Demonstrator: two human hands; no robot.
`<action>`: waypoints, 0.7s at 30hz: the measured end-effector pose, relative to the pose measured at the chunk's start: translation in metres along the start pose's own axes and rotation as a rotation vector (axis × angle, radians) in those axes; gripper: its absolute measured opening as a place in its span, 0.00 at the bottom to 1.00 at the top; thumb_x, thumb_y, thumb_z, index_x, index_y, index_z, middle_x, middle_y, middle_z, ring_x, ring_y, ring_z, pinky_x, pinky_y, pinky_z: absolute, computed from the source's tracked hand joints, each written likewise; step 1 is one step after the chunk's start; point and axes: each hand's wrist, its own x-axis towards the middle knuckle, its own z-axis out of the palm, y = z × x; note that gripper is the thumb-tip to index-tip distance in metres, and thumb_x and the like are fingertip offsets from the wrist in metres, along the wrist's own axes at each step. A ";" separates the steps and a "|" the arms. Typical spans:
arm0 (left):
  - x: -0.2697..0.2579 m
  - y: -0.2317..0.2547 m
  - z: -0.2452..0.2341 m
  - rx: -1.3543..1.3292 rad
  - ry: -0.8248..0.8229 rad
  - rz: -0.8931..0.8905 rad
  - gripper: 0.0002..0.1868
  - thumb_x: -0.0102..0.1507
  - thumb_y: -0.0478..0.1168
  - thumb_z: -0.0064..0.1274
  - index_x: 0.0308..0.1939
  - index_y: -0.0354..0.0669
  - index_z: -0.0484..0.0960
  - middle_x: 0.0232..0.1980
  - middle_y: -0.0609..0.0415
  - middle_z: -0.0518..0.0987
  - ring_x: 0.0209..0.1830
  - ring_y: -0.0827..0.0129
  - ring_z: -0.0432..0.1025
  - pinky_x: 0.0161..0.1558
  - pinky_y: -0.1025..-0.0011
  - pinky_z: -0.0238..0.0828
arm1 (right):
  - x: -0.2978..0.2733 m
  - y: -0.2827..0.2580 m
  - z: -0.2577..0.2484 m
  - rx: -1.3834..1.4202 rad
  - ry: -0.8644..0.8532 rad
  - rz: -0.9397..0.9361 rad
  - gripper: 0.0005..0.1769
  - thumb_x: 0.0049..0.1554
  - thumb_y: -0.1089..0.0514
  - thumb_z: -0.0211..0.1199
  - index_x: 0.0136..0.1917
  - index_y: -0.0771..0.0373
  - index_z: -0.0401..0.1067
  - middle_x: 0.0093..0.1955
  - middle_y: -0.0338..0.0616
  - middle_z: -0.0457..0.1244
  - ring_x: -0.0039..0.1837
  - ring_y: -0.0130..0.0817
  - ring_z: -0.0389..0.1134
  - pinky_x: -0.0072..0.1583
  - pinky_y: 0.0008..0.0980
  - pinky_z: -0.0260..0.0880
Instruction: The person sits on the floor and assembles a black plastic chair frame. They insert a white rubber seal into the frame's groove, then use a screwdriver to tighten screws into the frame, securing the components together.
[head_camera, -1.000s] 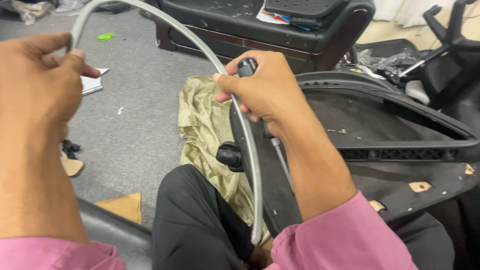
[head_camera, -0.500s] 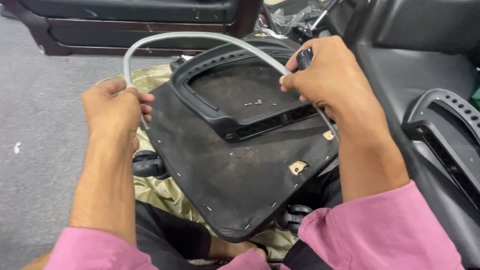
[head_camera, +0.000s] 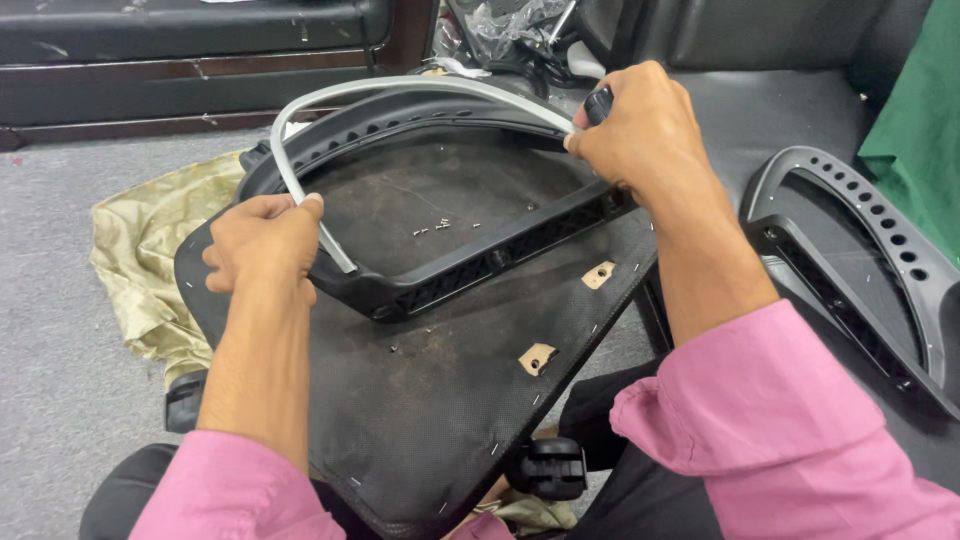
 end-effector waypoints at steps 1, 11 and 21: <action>0.000 0.003 0.000 -0.055 -0.021 -0.068 0.13 0.58 0.47 0.68 0.45 0.57 0.88 0.70 0.47 0.63 0.72 0.49 0.55 0.50 0.53 0.78 | 0.003 0.000 0.003 -0.010 0.007 -0.020 0.09 0.46 0.60 0.77 0.40 0.61 0.79 0.37 0.47 0.70 0.40 0.38 0.72 0.44 0.39 0.71; 0.053 -0.032 0.023 -0.458 -0.121 -0.005 0.17 0.51 0.43 0.71 0.42 0.43 0.89 0.52 0.47 0.87 0.52 0.62 0.80 0.52 0.63 0.77 | 0.024 -0.012 0.027 -0.122 -0.042 -0.119 0.11 0.49 0.59 0.75 0.46 0.55 0.80 0.43 0.48 0.71 0.47 0.46 0.73 0.50 0.46 0.71; 0.066 -0.074 0.049 -0.457 0.050 0.429 0.42 0.54 0.37 0.73 0.68 0.38 0.68 0.67 0.39 0.72 0.62 0.57 0.71 0.61 0.61 0.68 | 0.017 -0.001 0.042 -0.252 -0.010 -0.173 0.12 0.50 0.55 0.76 0.49 0.53 0.80 0.46 0.52 0.71 0.53 0.55 0.71 0.54 0.52 0.69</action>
